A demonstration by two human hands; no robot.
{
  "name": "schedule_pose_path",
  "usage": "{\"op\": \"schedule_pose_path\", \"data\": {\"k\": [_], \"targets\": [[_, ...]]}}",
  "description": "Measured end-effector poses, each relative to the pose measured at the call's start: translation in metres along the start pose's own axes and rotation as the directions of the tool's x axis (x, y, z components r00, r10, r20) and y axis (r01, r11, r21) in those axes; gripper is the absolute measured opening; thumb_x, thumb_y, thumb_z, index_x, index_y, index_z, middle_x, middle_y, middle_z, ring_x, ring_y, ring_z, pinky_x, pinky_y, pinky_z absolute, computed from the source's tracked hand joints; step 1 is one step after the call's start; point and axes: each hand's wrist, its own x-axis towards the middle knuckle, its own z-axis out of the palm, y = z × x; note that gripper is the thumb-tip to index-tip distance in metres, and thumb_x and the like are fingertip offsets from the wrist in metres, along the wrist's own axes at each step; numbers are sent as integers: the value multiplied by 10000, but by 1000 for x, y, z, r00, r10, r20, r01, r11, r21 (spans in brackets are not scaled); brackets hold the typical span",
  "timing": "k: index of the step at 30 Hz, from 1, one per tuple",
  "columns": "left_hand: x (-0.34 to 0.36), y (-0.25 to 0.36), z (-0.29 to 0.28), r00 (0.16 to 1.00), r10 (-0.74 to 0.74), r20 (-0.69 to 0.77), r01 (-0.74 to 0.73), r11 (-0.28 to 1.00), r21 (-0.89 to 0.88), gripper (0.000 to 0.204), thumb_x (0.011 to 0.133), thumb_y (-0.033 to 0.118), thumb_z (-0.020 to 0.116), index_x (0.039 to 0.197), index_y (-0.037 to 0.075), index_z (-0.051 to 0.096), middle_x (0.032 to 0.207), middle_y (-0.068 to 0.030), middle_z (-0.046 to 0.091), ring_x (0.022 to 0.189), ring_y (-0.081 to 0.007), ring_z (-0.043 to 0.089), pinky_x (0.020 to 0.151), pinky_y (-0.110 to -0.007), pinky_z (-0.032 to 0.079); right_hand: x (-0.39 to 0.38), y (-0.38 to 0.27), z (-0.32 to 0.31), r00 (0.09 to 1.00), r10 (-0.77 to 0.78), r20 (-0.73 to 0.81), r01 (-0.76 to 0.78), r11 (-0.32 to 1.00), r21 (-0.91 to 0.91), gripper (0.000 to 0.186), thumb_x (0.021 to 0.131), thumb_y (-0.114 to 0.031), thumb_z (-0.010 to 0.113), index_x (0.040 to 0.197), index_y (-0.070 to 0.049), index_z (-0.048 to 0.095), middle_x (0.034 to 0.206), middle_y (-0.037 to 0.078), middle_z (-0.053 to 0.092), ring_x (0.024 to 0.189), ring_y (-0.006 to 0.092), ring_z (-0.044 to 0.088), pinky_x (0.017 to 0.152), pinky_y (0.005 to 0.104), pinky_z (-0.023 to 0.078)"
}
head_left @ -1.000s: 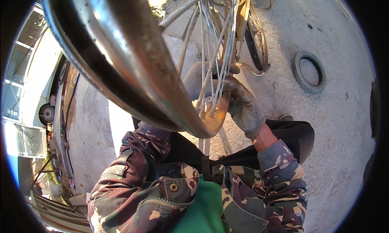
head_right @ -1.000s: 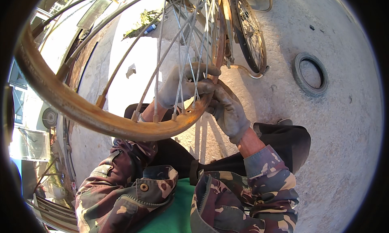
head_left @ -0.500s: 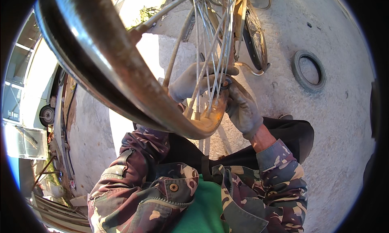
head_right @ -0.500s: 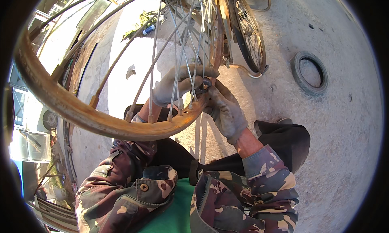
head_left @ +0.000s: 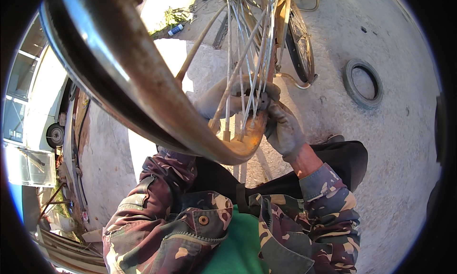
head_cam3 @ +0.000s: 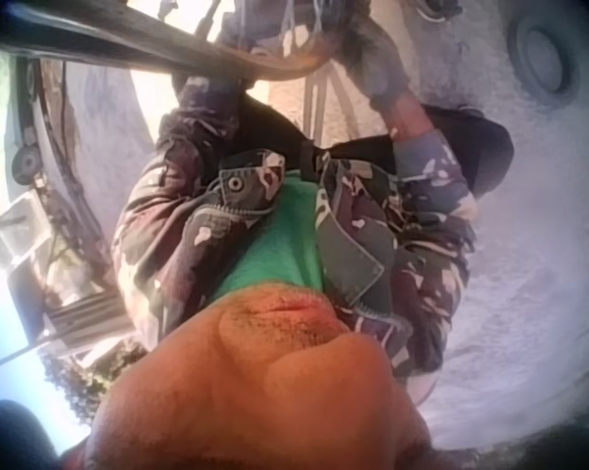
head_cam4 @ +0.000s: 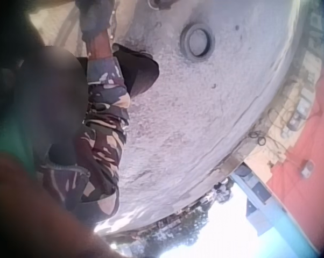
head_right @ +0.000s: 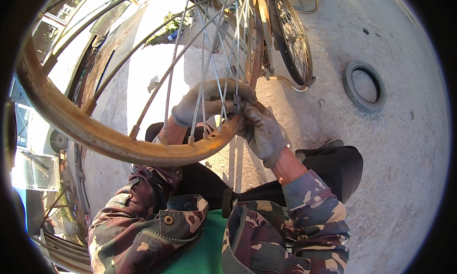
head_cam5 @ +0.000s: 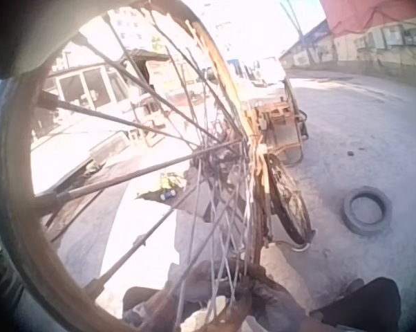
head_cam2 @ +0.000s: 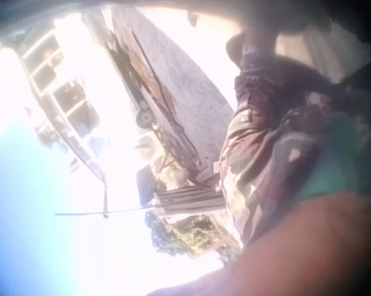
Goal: The person is seated on the ground and repeatedly adjusts the spokes of a bicycle wheel using a spoke wrench. They rotate the wheel periodically to access different sections and continue tightening or loosening individual spokes.
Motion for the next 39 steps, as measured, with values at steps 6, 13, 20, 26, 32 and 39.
{"op": "schedule_pose_path", "data": {"k": [6,13,20,26,32,39], "targets": [[2,10,17,948,-101,-303,197,932,305,256,875,47,800,1109,-10,713,1009,-89,741,945,-161,716,846,-308,580,4,-2,-3,999,36,39,-38,998,47,400,1120,-243,517,1468,-46,507,1185,31,694,977,98,724,847,252,635],[2,9,18,910,-103,-403,257,900,351,177,901,48,777,1064,-15,746,935,-83,752,880,-136,717,800,-301,584,0,-8,9,994,-16,108,9,998,65,452,1116,-284,543,1501,-54,485,1216,46,693,1022,126,729,889,280,629],[-1,-7,1,971,-15,-237,69,973,220,272,1021,140,675,1243,-2,742,1093,-122,776,962,-180,736,856,-326,598,-1,-10,10,1000,-23,21,23,1000,-6,477,1089,-327,601,1472,-55,523,1141,47,722,985,140,740,864,298,641],[2,-5,6,985,-51,-163,63,995,71,361,1066,183,614,1361,-18,669,1248,-127,745,1020,-182,732,858,-321,599,0,-10,12,999,-17,-42,17,1000,-8,413,1092,-331,595,1410,-68,572,1128,55,724,958,144,739,860,296,638],[0,12,-3,990,-129,-49,129,992,4,476,1051,235,628,1438,-41,598,1365,-144,689,1056,-157,694,760,-243,558,3,-11,17,998,2,-57,-5,998,-60,427,1082,-384,606,1364,-64,589,1093,50,722,948,154,739,854,298,634],[0,-4,-20,992,-91,82,87,995,51,651,987,371,727,1481,-20,562,1334,-138,679,1166,-173,672,924,-265,567,5,-9,7,1000,18,-12,-19,996,-87,454,1105,-389,549,1387,-34,569,1171,75,708,1012,176,728,902,338,627]]}}
